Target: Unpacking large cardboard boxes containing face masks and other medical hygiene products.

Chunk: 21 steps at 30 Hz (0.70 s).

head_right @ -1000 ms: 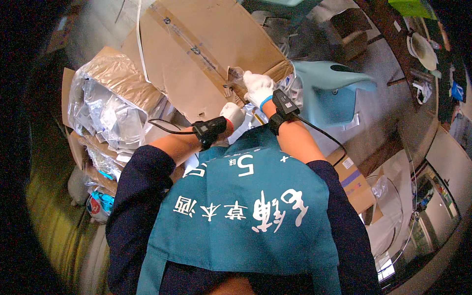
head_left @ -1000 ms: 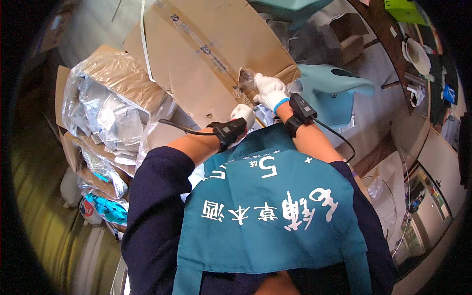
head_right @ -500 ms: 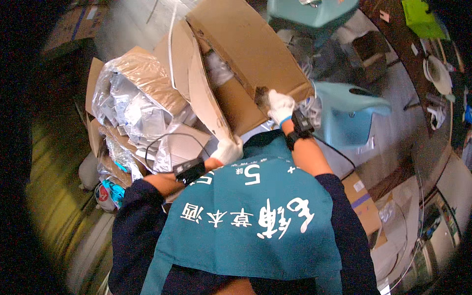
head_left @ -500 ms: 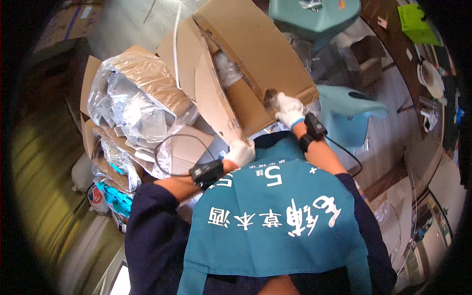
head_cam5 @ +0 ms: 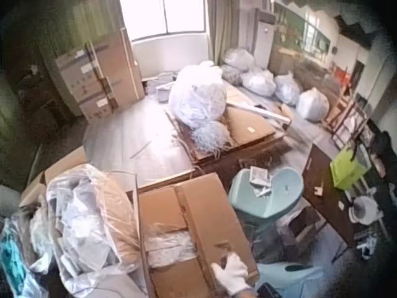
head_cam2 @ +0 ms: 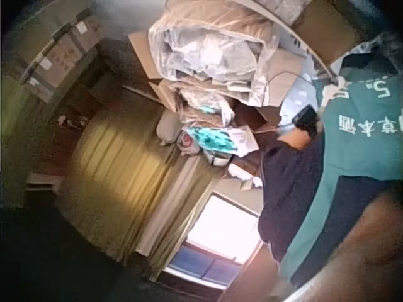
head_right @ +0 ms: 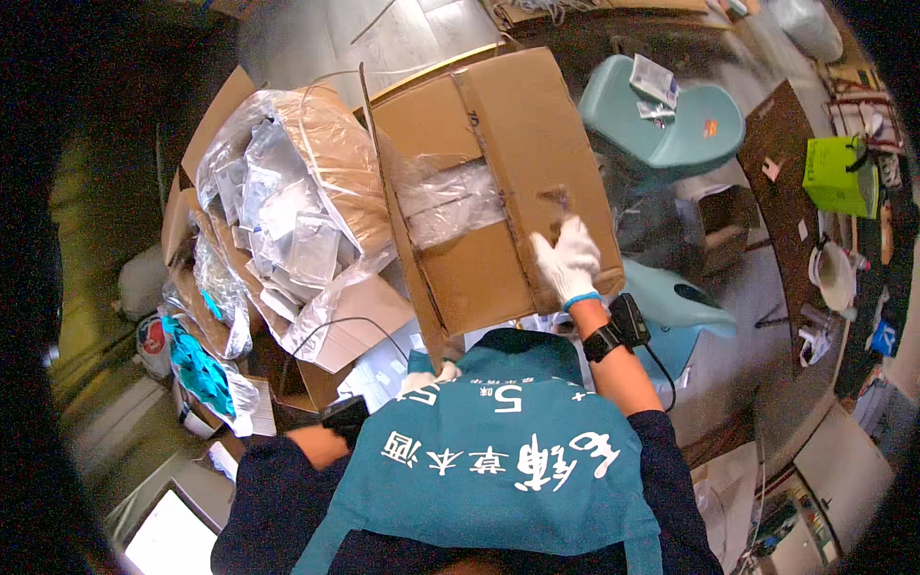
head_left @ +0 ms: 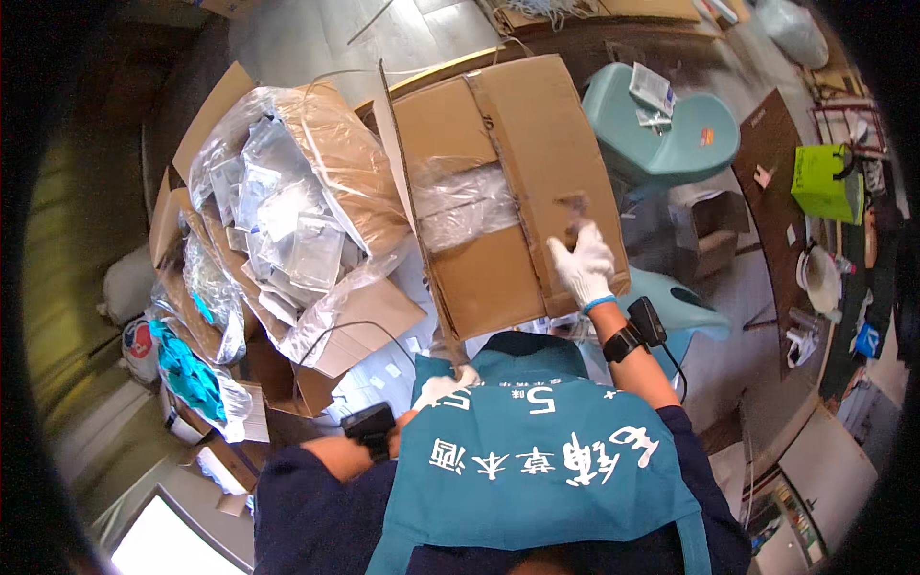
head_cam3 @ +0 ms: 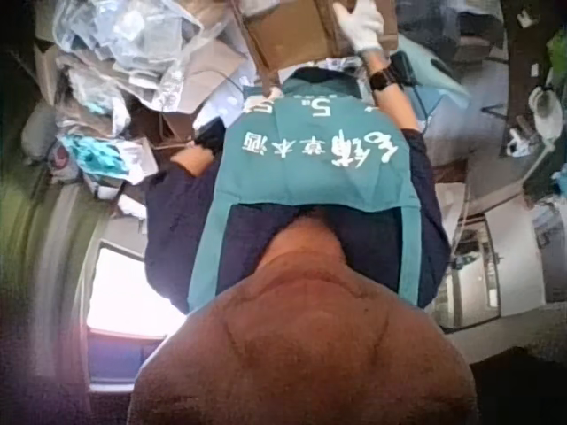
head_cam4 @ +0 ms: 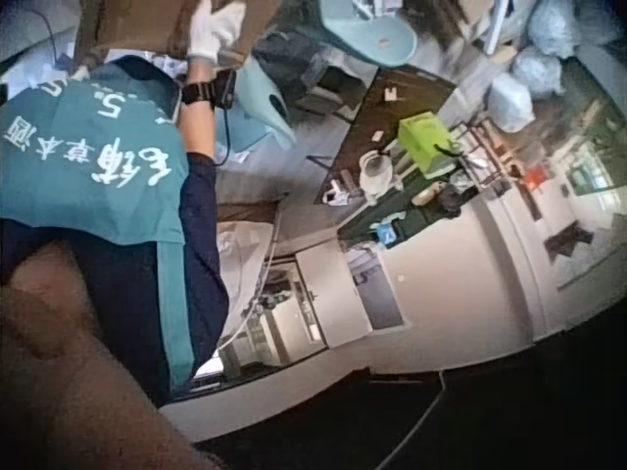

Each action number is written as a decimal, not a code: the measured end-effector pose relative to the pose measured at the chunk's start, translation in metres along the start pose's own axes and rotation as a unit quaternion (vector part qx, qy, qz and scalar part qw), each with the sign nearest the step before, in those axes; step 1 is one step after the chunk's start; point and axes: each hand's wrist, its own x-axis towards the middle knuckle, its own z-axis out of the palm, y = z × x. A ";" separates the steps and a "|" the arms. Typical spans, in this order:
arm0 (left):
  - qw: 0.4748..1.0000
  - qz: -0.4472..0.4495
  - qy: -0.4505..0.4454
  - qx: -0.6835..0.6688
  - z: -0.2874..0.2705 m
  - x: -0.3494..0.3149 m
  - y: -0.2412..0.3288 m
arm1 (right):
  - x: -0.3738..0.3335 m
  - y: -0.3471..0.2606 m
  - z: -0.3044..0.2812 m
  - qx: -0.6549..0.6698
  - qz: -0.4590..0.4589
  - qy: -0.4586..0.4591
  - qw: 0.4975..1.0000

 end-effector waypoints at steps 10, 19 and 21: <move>0.889 -0.361 0.199 -0.198 0.026 -0.097 -0.049 | 0.156 -0.192 0.042 -0.322 -0.140 0.035 0.936; 0.833 -0.401 0.237 -0.299 0.029 -0.081 -0.090 | 0.259 -0.260 0.107 -0.463 -0.019 0.086 0.882; 0.826 -0.399 0.240 -0.318 0.024 -0.079 -0.099 | 0.259 -0.275 0.103 -0.458 -0.052 0.046 0.886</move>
